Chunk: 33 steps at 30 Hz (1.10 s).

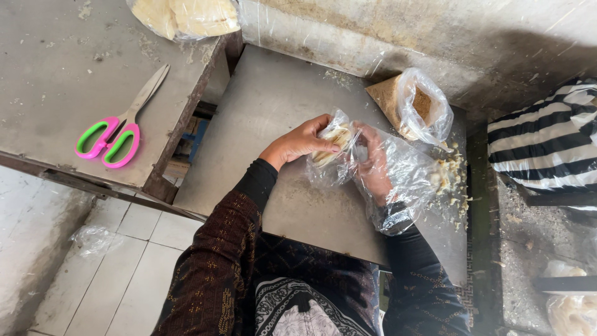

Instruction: The person takes triangle-shaped dough pieces and wraps small filling items inside them by hand, then places the finished snacks into a stack on a metal surface.

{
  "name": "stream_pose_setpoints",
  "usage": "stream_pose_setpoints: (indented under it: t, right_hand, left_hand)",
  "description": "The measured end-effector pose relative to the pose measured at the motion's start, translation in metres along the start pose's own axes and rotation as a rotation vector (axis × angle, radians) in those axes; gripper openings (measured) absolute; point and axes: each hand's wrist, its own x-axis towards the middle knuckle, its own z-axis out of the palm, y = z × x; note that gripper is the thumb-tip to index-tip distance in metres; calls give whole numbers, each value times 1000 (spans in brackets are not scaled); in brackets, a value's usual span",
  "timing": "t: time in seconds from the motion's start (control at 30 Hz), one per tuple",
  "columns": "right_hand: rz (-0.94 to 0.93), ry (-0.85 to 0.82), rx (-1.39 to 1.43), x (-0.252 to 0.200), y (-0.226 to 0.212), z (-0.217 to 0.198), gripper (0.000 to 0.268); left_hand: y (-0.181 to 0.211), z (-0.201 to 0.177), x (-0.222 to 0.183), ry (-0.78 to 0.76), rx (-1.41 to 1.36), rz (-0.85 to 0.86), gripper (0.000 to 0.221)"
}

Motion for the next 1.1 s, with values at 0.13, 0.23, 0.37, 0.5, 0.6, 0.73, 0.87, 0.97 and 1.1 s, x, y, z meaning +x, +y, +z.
stream_pose_setpoints:
  t: [0.13,0.23,0.37,0.5,0.6,0.73,0.87,0.97,1.1]
  right_hand:
    - [-98,-17,-80,-1,-8,-4,59]
    - [-146,-7,-181,0,-10,-6,62]
    - [-94,14,-126,0,-3,-4,66]
    - [59,6,209,-8,4,-2,69]
    - [-11,34,250,-9,9,-2,68]
    - [44,95,156,-12,10,2,57]
    - [3,52,151,-10,6,0,33]
    - [455,134,1129,-12,0,3,23]
    - [-180,53,-211,-2,3,0,47]
  left_hand:
    - [-1,-1,3,30,39,-30,64]
    - [-4,-2,5,19,74,-42,63]
    - [-7,-3,3,12,65,-34,62]
    - [-9,-4,3,9,30,-52,70]
    - [-12,-3,7,50,15,-91,74]
    - [-17,-5,9,91,12,-150,66]
    - [-16,-6,9,87,45,-156,61]
    - [-13,-4,8,62,38,-98,60]
    - [-9,-2,6,52,73,-25,59]
